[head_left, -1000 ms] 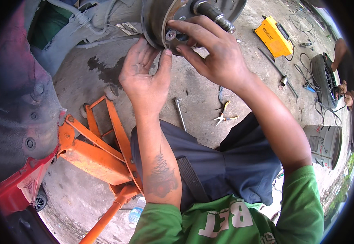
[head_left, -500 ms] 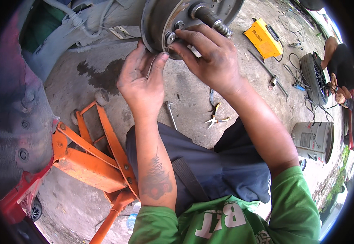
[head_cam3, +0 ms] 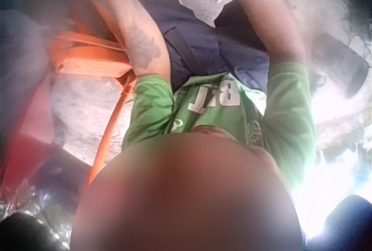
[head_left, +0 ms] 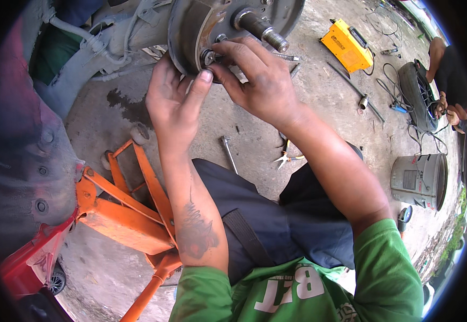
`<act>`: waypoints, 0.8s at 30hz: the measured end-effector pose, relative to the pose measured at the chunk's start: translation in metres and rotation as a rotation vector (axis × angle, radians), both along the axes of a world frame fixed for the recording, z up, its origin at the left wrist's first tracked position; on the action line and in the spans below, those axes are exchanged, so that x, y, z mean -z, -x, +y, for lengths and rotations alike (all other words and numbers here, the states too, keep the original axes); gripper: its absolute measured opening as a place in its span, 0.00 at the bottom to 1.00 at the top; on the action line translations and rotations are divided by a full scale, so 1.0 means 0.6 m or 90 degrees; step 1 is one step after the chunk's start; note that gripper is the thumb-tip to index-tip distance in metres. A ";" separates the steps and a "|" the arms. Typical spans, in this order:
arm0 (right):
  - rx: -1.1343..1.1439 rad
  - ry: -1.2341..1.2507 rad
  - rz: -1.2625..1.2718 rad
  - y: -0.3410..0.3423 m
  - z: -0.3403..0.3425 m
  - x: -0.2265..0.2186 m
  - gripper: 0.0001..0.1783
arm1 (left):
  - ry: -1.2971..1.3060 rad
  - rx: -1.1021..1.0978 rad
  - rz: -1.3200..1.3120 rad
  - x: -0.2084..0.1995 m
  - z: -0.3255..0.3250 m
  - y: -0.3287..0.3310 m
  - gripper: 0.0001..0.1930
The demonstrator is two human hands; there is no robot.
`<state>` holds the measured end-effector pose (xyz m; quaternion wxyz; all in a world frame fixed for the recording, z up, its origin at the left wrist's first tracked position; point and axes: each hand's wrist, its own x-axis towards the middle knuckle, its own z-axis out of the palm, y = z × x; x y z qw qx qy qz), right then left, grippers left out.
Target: The person uses pliers to remove a cotter pin and a washer from a car's rear brake assembly, then uses a hammer to tap a small metal piece. The person works on a red car raised on a jack stand in an outdoor area with tools and another person nearby.
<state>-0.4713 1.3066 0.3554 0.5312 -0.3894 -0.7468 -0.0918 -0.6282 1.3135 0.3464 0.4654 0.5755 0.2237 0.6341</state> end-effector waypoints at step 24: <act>-0.140 0.132 0.153 0.000 -0.008 -0.007 0.16 | 0.035 -0.012 -0.041 0.003 0.020 -0.009 0.24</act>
